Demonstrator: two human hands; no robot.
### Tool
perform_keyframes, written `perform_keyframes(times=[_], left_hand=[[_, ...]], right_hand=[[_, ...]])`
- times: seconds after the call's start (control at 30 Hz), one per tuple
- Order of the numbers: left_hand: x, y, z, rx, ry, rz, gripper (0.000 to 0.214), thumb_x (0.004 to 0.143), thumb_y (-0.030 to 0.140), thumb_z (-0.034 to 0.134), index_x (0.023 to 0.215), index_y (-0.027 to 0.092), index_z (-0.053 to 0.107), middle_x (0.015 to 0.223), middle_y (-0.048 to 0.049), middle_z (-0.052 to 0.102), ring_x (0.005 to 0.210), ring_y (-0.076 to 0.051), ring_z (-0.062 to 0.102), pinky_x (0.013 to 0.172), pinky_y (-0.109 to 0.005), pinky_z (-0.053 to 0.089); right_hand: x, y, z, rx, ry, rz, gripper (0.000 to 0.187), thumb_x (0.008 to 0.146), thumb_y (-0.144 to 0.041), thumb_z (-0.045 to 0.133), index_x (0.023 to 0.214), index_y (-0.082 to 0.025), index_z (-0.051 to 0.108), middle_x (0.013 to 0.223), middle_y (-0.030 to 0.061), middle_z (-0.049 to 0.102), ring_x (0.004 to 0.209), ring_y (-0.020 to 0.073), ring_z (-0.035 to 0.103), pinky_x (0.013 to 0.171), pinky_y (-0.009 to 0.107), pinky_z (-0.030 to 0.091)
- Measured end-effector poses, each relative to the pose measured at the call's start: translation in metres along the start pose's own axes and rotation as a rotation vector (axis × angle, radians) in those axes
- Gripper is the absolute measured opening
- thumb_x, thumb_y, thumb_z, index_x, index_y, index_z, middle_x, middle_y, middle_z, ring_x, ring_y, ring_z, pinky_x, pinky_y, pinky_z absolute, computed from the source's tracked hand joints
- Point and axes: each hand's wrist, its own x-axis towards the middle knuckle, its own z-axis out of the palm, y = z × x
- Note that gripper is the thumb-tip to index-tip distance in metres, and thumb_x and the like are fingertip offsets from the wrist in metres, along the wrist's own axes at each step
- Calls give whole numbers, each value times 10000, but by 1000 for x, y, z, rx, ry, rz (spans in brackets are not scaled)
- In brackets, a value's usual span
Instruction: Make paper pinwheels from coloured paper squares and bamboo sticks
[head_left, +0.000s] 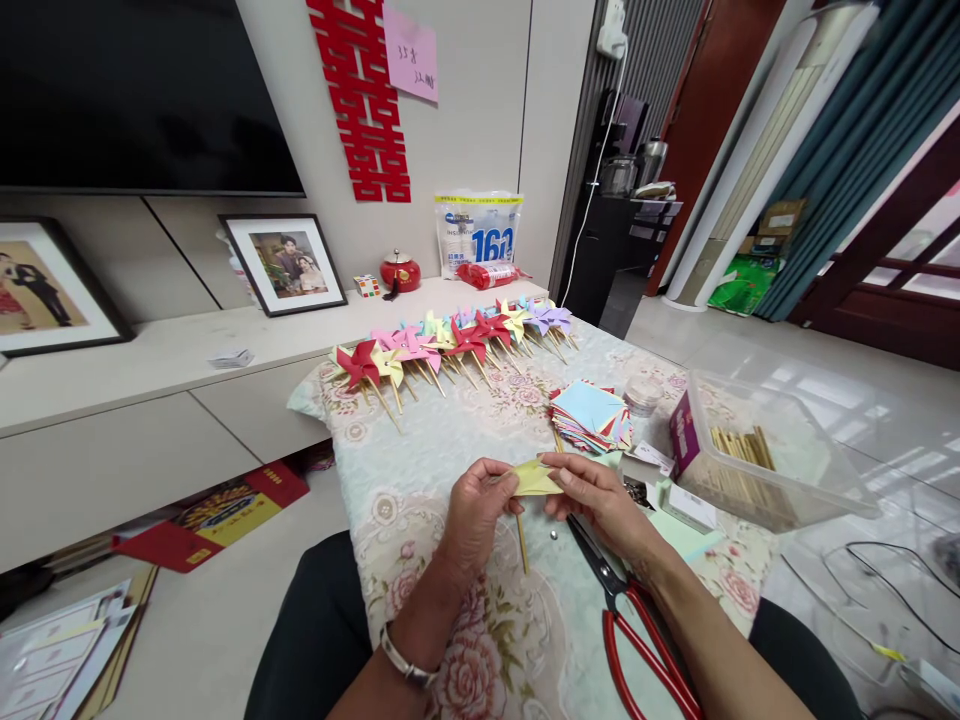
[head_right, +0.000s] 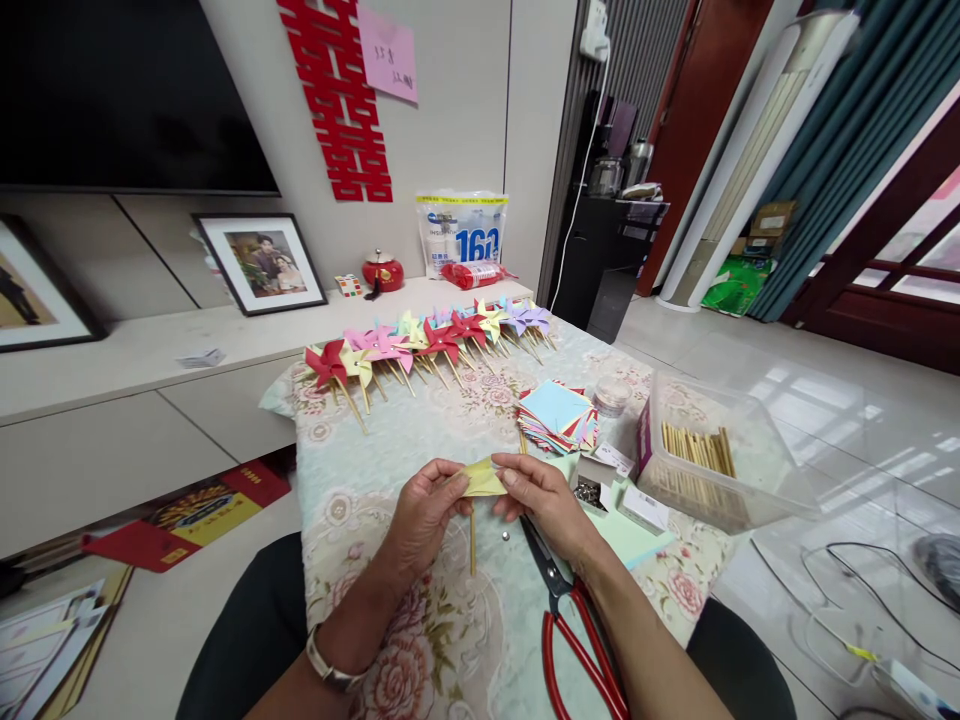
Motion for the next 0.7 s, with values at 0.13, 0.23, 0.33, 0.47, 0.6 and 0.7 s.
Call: perform_keyframes(times=[0.13,0.23,0.33,0.47,0.6,0.7], left_hand=[[1,-3,-2,85,36,69,341,628,409,850,774,164,663,725,-17,696,633,-151,616,599,-261,489],[1,-1,-2,128,51,90,293,648,373,833,758,168,655,716,-14,706,659,-160,631,657,-269,491],[0,0,-2,172,68,118,257,656,337,819,760,172,652,719,-14,705,662,-166,634,672,-273,484],[-2,0,1,202,50,124,266,630,326,831,754,178,648,693,-5,681,629,-163,615,632,-267,469],[-4,-1,2,131,11,72,299,636,369,833,743,180,627,658,4,672,577,-139,579,590,-247,439],[-3,-1,3,42,-11,4,324,632,397,835,724,182,610,621,9,664,548,-132,566,566,-242,427]], right_hand=[[0,0,-1,16,3,-34,529,774,-562,773,1147,-190,732,946,85,740,676,170,675,603,291,494],[-1,-1,-1,20,16,-35,521,763,-565,779,1139,-206,740,1062,99,723,724,177,678,621,297,506],[-1,-2,-2,-9,32,-43,495,767,-542,779,1126,-202,744,1066,98,718,828,202,653,648,299,509],[-1,0,-3,-52,15,-37,449,747,-399,820,1137,-203,714,986,46,714,813,180,622,685,287,477],[-1,1,-1,-76,-7,-7,501,694,-286,842,1154,-187,672,848,-4,686,614,104,541,610,251,398],[0,2,1,-58,1,1,529,672,-254,833,1169,-191,664,960,23,689,645,104,577,633,260,420]])
